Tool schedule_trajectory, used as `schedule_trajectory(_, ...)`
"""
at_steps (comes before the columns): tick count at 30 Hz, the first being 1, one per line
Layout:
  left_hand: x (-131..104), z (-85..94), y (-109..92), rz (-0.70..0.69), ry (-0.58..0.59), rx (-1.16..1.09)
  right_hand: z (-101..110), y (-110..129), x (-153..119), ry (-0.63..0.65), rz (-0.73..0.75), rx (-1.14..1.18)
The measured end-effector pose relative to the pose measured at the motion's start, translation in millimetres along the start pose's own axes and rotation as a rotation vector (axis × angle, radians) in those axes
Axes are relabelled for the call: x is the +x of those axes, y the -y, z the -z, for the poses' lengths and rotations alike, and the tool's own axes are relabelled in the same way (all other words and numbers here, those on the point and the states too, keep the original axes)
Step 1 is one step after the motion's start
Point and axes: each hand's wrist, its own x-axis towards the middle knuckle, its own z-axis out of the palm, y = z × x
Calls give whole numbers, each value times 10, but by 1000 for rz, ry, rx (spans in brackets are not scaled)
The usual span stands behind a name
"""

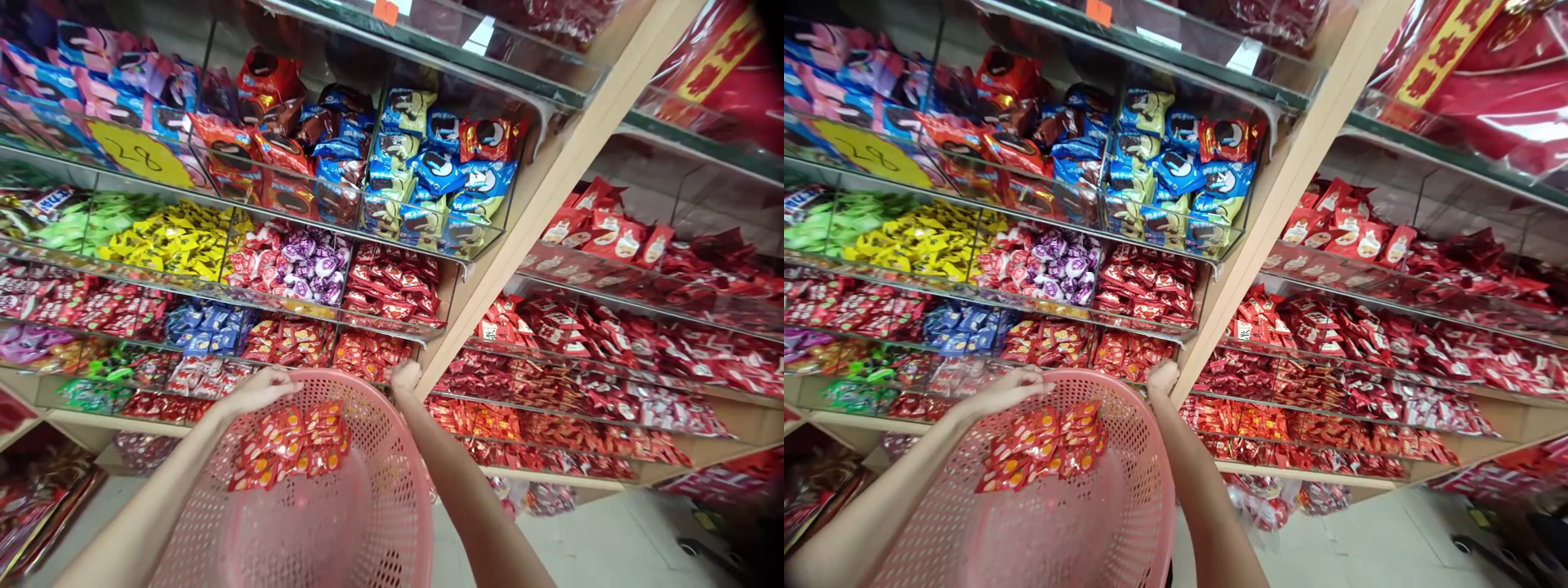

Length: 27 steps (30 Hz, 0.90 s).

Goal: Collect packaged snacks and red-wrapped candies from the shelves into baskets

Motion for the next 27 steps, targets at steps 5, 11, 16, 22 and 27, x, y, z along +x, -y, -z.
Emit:
schedule_trajectory(5, 9, 28, -92, -16, 3, -11, 111, 35, -192, -15, 42, -6)
schedule_trajectory(11, 75, 16, -87, -40, 32, -15, 386, 112, -611, 140, 280, -70)
schedule_trajectory(16, 106, -17, -98, -67, 63, 4, 502, 190, -994, 230, 484, -177)
schedule_trajectory(22, 95, -44, -211, -124, 90, -42, 281, 167, -1400, 425, 667, -354)
schedule_trajectory(27, 76, -49, -209, -48, 87, -128, 44, 48, -1482, 490, 677, -294)
